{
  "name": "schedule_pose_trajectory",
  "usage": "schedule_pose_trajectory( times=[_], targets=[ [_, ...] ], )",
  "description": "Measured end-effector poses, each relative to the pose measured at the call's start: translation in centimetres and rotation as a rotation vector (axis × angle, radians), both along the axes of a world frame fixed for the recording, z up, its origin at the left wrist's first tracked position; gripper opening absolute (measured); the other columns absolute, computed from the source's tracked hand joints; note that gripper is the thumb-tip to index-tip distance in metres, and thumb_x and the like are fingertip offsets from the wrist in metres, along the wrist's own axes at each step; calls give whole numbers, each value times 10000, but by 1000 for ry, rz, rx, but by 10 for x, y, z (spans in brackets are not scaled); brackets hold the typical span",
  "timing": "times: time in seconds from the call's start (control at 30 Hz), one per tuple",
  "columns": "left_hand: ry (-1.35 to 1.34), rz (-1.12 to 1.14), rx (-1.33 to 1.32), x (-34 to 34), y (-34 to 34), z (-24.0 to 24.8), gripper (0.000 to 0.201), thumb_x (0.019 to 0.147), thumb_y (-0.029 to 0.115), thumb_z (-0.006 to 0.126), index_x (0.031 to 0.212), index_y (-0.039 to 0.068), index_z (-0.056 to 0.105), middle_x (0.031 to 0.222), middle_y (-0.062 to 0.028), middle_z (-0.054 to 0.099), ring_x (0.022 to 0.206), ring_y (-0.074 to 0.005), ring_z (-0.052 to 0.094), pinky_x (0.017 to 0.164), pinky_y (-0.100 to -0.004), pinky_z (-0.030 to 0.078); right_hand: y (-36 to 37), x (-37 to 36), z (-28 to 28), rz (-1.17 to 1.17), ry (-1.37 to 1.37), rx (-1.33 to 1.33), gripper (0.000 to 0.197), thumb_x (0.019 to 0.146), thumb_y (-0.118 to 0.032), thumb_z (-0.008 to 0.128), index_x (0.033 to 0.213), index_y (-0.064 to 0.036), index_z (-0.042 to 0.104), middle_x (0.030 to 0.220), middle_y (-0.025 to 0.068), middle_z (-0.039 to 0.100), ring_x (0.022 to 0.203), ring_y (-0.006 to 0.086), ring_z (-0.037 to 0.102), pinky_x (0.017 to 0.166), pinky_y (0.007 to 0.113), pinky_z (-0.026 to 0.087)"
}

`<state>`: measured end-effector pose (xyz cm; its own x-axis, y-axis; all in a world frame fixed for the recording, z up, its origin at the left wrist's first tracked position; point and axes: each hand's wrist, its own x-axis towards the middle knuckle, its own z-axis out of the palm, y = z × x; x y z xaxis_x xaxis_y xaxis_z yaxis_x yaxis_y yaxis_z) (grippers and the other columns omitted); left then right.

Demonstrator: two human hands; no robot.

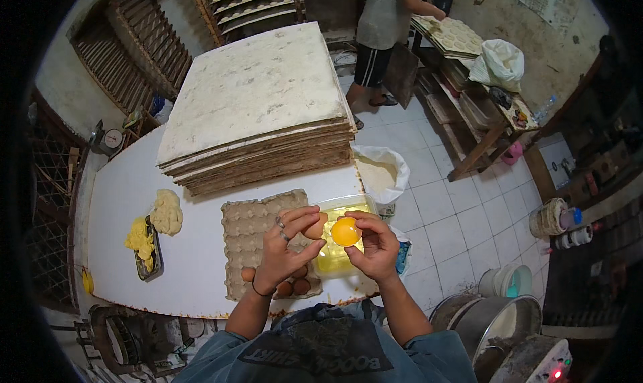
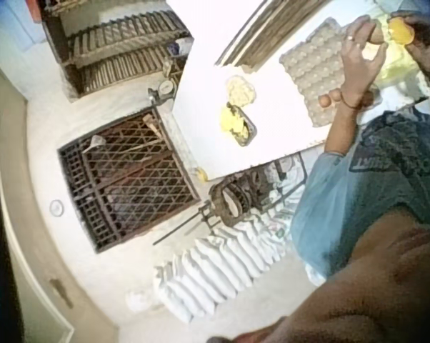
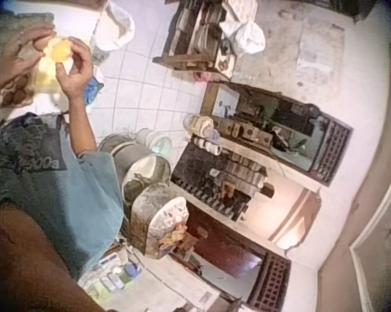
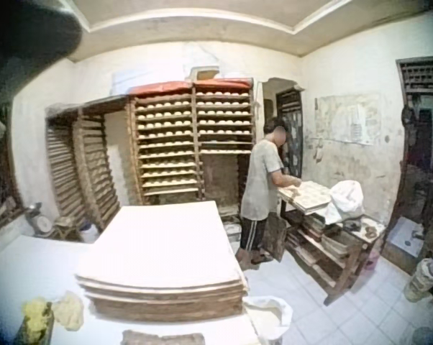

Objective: The person cracks eggs one by one, separates the yolks from the whites, and places the yolks into a yellow container while discarding the shells. The task is performed repeatedly at a table in a bakery.

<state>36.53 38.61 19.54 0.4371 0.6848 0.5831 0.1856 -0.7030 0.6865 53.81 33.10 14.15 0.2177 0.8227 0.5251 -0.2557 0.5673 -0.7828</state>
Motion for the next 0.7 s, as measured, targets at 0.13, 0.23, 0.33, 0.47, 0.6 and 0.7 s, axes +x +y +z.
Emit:
schedule_pose_trajectory(
  times=[0.13,0.23,0.33,0.47,0.6,0.7],
  targets=[
    [47,17,18,-2,-1,1,390,652,89,724,1024,55,611,1061,-88,586,904,-267,558,786,-349,459,0,-3,5,5,-44,7,422,706,45,642,1089,-2,473,1159,209,488,1075,295,518,918,379,427],
    [53,15,32,-3,-2,2,389,650,95,725,1020,55,614,1057,-86,586,904,-266,556,788,-347,457,1,-5,5,1,-55,13,425,706,43,644,1093,-2,473,1158,208,489,1081,288,514,921,376,424],
    [63,9,32,-4,-2,1,395,647,91,726,1023,58,613,1062,-87,589,911,-262,559,790,-341,458,1,-5,2,-11,-50,4,430,703,41,648,1094,-2,474,1156,206,489,1084,283,510,924,373,423],
    [71,8,47,-5,-3,2,405,639,80,728,1027,66,613,1077,-93,594,924,-258,568,783,-334,463,1,-6,5,-16,-43,-3,432,699,41,651,1092,-1,475,1158,204,488,1086,279,507,928,372,421],
    [73,19,69,-4,-4,4,408,633,78,729,1024,67,614,1067,-92,596,912,-259,566,780,-340,464,1,-7,6,-26,-39,-2,431,697,45,650,1089,1,476,1159,205,487,1089,277,506,931,373,418],
    [71,29,69,-3,-6,5,408,628,79,729,1021,69,616,1059,-88,597,912,-261,564,782,-342,463,2,-8,7,-45,-39,9,428,695,55,646,1085,4,477,1160,207,484,1085,277,508,929,372,420]
  ],
)
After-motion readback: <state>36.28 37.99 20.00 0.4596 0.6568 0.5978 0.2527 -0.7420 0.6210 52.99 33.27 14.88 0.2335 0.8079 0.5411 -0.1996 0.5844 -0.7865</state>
